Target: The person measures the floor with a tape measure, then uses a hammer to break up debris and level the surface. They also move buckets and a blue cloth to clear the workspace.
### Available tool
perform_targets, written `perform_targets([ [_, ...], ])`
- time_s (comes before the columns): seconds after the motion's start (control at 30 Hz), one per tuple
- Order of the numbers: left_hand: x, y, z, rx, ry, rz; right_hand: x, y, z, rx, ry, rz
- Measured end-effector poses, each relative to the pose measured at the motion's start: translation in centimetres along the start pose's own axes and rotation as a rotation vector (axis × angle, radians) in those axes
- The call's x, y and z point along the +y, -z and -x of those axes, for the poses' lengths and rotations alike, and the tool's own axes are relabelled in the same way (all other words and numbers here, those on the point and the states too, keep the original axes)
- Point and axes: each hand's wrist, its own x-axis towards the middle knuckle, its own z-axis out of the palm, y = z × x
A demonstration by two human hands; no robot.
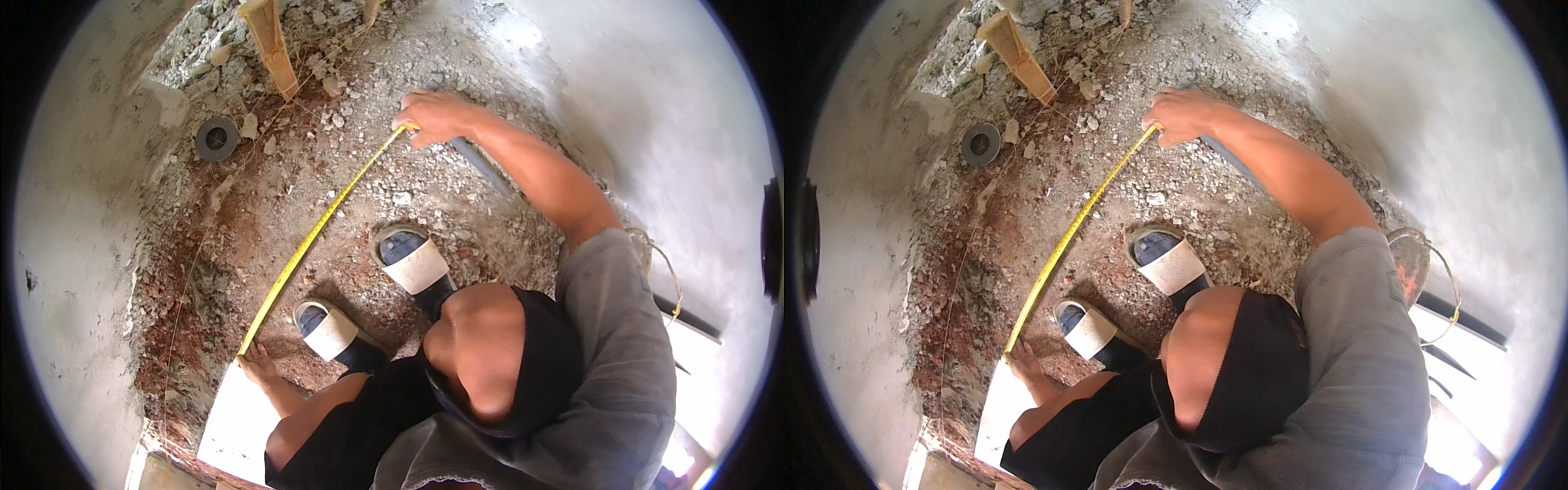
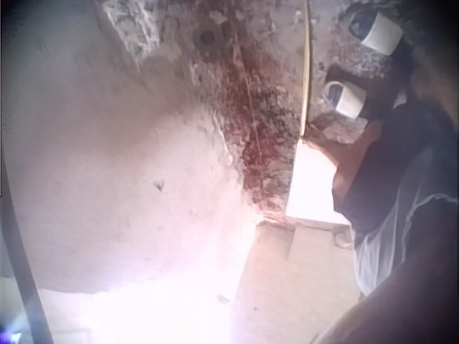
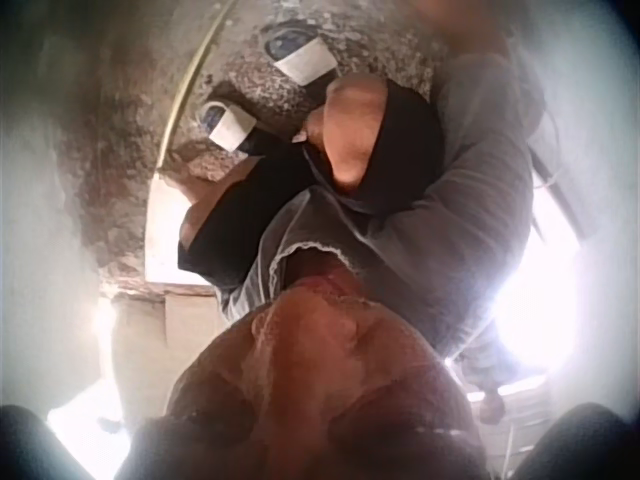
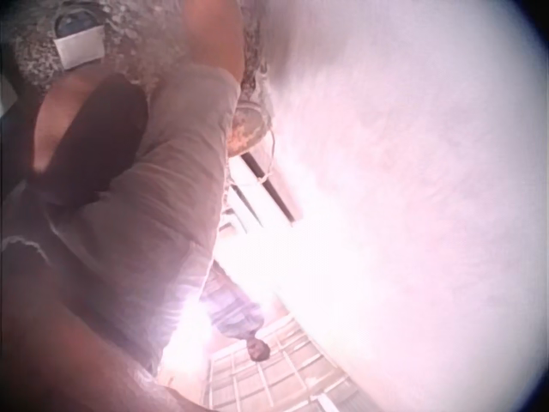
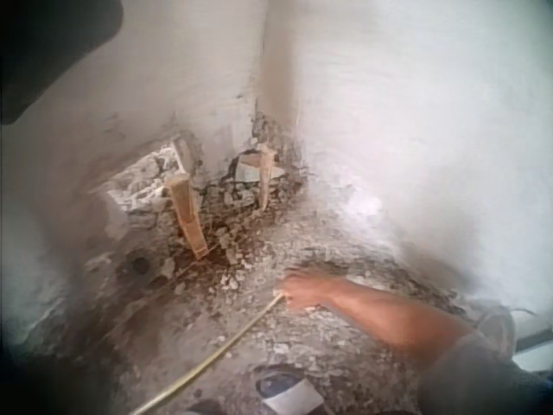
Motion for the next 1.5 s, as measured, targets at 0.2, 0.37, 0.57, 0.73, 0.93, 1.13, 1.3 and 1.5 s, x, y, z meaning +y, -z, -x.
perform_targets([
  [0.2,0.7,-1.7,1.6,0.102,0.009,0.045,-0.2,0.2,0.2,-0.014,0.009,0.020],
  [0.37,2.1,-10.0,7.5,-0.159,-0.030,0.006,-4.5,0.0,2.3,-0.188,0.000,-0.102],
  [0.57,2.7,-23.4,17.0,-0.923,-0.077,-0.576,-13.2,-0.3,3.6,-0.224,0.170,-0.371],
  [0.73,5.5,-29.6,19.8,-1.351,-0.274,-0.869,-13.5,-0.2,4.9,-0.035,0.121,-0.660],
  [0.93,16.0,-35.7,15.3,-1.196,-0.697,-1.131,-0.9,-2.3,11.8,0.426,-0.584,-0.835],
  [1.13,21.3,-47.0,18.1,-1.113,-0.975,-1.430,8.1,-8.3,15.8,0.467,-0.640,-0.305],
  [1.3,20.0,-47.6,19.3,-1.596,-1.061,-1.009,7.2,-10.1,15.6,0.688,-0.602,0.171],
  [1.5,18.5,-49.7,17.1,-1.770,-0.857,-0.867,1.6,-10.3,10.7,0.517,-0.616,-0.427],
])
